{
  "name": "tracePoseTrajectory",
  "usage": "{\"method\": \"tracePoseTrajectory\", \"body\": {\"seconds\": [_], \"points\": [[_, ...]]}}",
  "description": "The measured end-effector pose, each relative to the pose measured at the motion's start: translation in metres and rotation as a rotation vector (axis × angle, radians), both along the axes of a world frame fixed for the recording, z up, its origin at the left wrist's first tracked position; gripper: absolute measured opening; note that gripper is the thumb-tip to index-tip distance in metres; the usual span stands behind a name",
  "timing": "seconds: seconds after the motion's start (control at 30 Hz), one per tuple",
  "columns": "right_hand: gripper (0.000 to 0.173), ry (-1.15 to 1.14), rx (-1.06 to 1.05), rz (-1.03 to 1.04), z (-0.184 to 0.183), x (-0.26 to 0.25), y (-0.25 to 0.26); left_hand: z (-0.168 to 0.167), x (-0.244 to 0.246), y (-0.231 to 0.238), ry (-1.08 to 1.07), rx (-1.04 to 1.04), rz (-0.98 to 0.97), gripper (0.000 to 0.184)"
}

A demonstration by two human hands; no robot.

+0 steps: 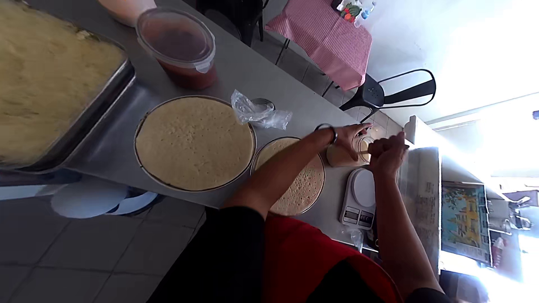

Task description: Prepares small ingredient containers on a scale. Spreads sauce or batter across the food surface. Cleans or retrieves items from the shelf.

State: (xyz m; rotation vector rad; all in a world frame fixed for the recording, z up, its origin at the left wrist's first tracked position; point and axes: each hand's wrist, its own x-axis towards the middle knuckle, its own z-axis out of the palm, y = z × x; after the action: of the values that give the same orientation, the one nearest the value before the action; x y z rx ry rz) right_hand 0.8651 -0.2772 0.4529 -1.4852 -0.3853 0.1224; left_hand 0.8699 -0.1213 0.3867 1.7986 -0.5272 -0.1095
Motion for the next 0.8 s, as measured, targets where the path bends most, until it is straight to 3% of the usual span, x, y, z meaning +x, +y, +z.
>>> {"method": "tracePoseTrajectory", "body": {"seconds": [0.1, 0.17, 0.3, 0.4, 0.5, 0.8], "points": [[0.052, 0.036, -0.035, 0.012, 0.007, -0.001, -0.001, 0.016, 0.012, 0.007, 0.130, 0.078, -0.219, 0.099], [0.051, 0.002, 0.027, -0.083, 0.022, -0.005, 0.006, 0.019, 0.012, 0.006, 0.152, 0.173, -0.183, 0.098], [0.051, 0.003, -0.028, -0.152, 0.003, -0.008, 0.005, 0.018, 0.004, 0.000, 0.113, 0.244, -0.119, 0.101], [0.047, -0.044, 0.033, -0.225, 0.019, -0.011, 0.018, 0.011, 0.004, -0.001, 0.055, 0.207, -0.082, 0.101], [0.048, -0.041, -0.011, -0.207, 0.002, -0.014, 0.014, 0.008, -0.002, -0.007, 0.071, 0.192, -0.049, 0.101], [0.046, -0.009, 0.006, -0.258, 0.013, -0.010, 0.018, 0.004, -0.016, -0.018, 0.005, 0.151, 0.092, 0.101]]}}
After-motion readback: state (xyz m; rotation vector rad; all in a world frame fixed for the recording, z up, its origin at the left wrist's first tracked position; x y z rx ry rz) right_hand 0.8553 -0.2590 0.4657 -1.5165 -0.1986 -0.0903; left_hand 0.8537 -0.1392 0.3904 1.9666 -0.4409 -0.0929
